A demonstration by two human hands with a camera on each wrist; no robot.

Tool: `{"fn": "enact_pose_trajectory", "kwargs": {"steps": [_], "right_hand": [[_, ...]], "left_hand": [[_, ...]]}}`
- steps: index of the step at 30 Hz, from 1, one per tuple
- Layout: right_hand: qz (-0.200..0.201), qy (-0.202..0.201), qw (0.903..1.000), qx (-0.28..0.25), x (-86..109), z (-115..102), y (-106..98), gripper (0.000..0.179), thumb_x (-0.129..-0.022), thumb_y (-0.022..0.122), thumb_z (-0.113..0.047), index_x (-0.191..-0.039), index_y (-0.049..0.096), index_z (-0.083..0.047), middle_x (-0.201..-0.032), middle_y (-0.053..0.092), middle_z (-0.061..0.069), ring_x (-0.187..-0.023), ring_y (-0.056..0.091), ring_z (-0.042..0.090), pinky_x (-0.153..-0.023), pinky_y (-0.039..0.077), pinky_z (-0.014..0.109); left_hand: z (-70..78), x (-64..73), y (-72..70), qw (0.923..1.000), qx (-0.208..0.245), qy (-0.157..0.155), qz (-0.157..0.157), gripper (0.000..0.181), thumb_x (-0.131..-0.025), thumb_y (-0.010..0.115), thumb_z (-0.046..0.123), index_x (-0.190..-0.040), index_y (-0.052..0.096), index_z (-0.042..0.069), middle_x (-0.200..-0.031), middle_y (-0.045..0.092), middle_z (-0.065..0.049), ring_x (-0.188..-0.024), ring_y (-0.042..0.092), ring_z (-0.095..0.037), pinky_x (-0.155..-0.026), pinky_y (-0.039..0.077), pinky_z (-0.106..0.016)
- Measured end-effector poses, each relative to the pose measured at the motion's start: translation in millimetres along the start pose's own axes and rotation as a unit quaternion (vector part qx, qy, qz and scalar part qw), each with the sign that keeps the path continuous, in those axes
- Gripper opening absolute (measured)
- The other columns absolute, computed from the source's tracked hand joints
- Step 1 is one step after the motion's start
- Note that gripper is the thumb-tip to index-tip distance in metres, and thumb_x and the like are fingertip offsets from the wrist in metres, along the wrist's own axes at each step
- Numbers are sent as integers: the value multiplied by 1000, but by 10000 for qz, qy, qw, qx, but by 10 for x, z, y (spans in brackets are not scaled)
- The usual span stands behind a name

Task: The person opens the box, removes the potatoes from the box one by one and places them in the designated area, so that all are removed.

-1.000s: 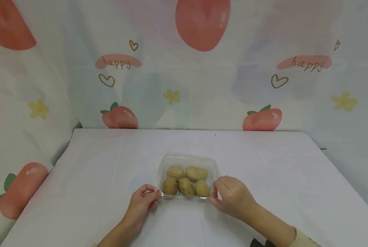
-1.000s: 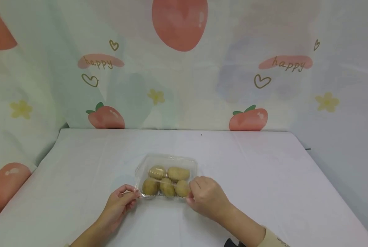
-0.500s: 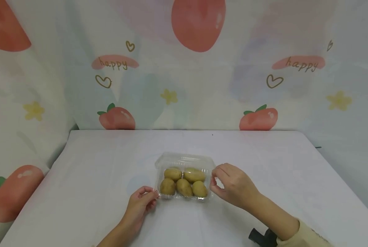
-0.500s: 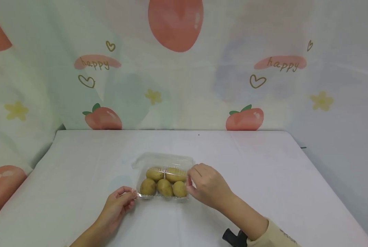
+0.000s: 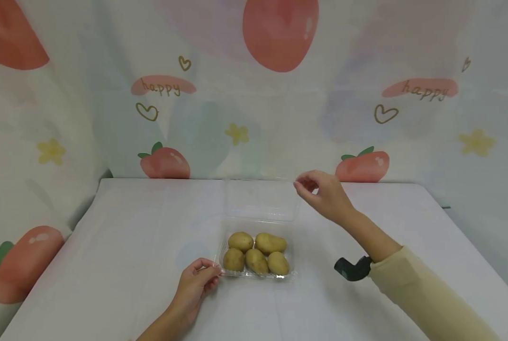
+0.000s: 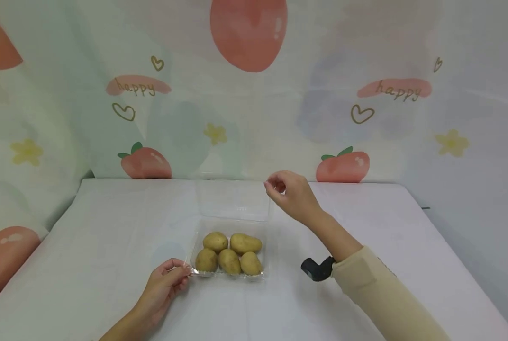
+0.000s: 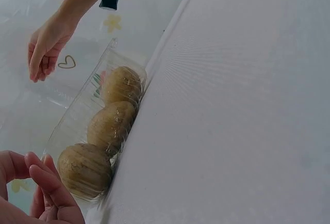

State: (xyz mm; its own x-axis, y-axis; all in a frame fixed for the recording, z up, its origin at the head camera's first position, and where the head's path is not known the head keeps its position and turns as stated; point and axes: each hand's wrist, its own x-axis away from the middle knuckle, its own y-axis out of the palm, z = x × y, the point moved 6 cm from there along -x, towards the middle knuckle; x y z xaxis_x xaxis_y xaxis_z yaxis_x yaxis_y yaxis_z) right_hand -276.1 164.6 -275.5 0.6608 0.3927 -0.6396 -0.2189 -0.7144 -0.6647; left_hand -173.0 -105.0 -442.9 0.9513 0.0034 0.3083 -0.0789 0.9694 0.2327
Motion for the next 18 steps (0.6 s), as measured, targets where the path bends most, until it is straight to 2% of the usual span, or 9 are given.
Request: {"fn": "enact_pose_trajectory", "kwargs": {"steps": [4, 7, 10, 14, 18], "right_hand": [[-587, 764, 9947, -366, -169, 296, 84, 9, -86, 62, -7, -90, 64, 0, -78, 62, 5, -68, 55, 15, -61, 47, 24], [-1011, 1261, 9855, -510, -244, 493, 162, 14, -89, 59, -11, -95, 64, 1, -81, 62, 8, -70, 54, 20, -61, 46, 25], [-1263, 1714, 9745, -704, -276, 663, 248, 20, -91, 57, -15, -100, 63, 1, -86, 61, 13, -75, 54, 22, -64, 47, 28], [-1174, 2373, 9583, -1078, -258, 882, 377, 28, -92, 57, -21, -105, 62, 2, -93, 60, 20, -81, 54, 26, -72, 48, 34], [-902, 3092, 9369, -1356, -179, 1066, 523, 37, -90, 58, -29, -110, 61, 2, -99, 59, 22, -84, 53, 27, -79, 46, 43]], "left_hand": [[-2, -2, -3, 10000, 45, 15, -45, 11, -82, 61, 3, -83, 50, 6, -75, 63, -4, -62, 52, -7, -57, 44, -18], [-5, -8, -4, 9999, 74, 48, -81, 11, -81, 61, 3, -82, 50, 7, -75, 63, -3, -61, 52, -7, -57, 44, -18], [-7, -9, -5, 9999, 88, 56, -91, 11, -81, 61, 3, -82, 51, 7, -74, 62, -3, -61, 52, -7, -57, 44, -19], [-10, -14, -7, 9999, 123, 51, -85, 12, -81, 61, 3, -81, 50, 7, -73, 62, -2, -59, 51, -6, -57, 44, -18], [-7, -17, -11, 9998, 131, 73, -164, 11, -81, 61, 4, -81, 50, 8, -73, 62, -2, -60, 51, -6, -57, 44, -18]]}}
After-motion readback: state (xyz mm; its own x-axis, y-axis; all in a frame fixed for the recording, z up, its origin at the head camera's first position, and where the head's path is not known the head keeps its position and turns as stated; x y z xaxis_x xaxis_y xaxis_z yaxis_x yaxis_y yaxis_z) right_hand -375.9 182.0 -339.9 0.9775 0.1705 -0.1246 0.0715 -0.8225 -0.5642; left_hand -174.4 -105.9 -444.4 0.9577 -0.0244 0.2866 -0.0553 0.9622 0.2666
